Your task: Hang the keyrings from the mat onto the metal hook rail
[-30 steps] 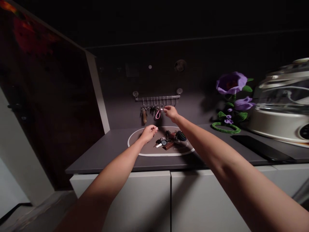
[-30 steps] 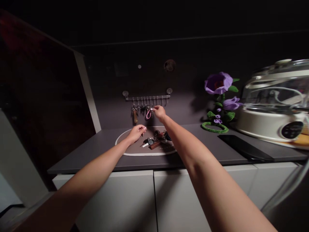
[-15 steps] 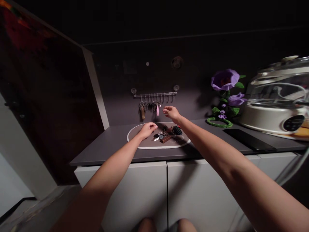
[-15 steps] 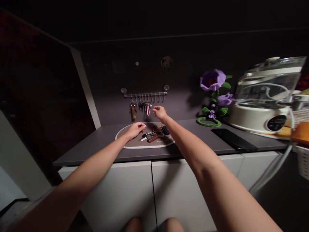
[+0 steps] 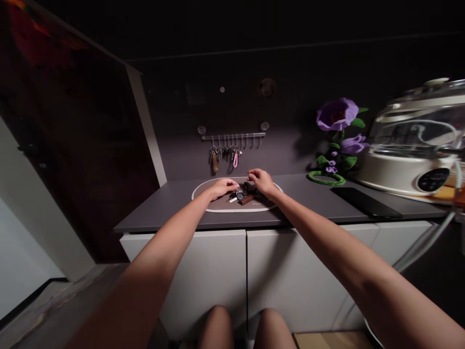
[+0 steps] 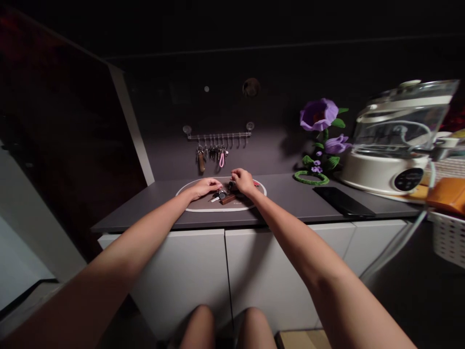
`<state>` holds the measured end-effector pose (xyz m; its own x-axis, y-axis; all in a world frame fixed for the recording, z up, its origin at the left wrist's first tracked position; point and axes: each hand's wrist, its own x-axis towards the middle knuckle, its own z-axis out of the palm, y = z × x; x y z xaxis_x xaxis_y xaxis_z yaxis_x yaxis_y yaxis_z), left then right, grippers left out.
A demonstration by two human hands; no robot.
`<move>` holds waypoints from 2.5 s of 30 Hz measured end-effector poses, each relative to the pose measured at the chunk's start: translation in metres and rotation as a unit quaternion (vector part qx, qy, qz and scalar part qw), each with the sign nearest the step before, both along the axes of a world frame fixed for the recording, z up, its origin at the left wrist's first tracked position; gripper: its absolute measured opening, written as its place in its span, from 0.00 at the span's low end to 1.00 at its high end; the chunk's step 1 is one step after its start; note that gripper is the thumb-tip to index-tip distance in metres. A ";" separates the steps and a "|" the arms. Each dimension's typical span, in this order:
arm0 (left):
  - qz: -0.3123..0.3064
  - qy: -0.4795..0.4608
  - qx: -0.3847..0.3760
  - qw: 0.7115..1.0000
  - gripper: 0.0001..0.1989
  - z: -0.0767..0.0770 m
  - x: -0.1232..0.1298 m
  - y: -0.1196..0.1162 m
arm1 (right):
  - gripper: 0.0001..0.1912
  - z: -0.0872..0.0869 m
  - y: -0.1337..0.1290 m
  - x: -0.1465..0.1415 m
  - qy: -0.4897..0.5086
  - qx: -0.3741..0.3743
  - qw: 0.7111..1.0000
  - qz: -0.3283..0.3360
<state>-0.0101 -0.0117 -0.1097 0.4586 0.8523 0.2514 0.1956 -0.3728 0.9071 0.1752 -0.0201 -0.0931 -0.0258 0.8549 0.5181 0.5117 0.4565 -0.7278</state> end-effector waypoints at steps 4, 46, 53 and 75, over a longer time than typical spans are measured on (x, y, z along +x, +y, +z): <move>-0.007 0.009 -0.012 1.000 0.19 0.001 0.001 -0.003 | 0.11 -0.009 -0.013 0.002 -0.112 0.045 0.992 -0.026; 0.086 -0.220 -0.097 0.967 0.07 -0.003 -0.003 -0.009 | 0.13 -0.011 -0.025 -0.004 -0.278 0.084 0.957 -0.024; 0.079 -0.285 -0.117 0.948 0.06 0.002 -0.003 -0.008 | 0.13 -0.014 -0.025 -0.006 -0.278 0.151 0.949 0.016; 0.088 -0.279 -0.109 0.950 0.01 0.003 0.003 -0.013 | 0.16 -0.010 -0.032 -0.023 -0.298 0.217 0.926 0.086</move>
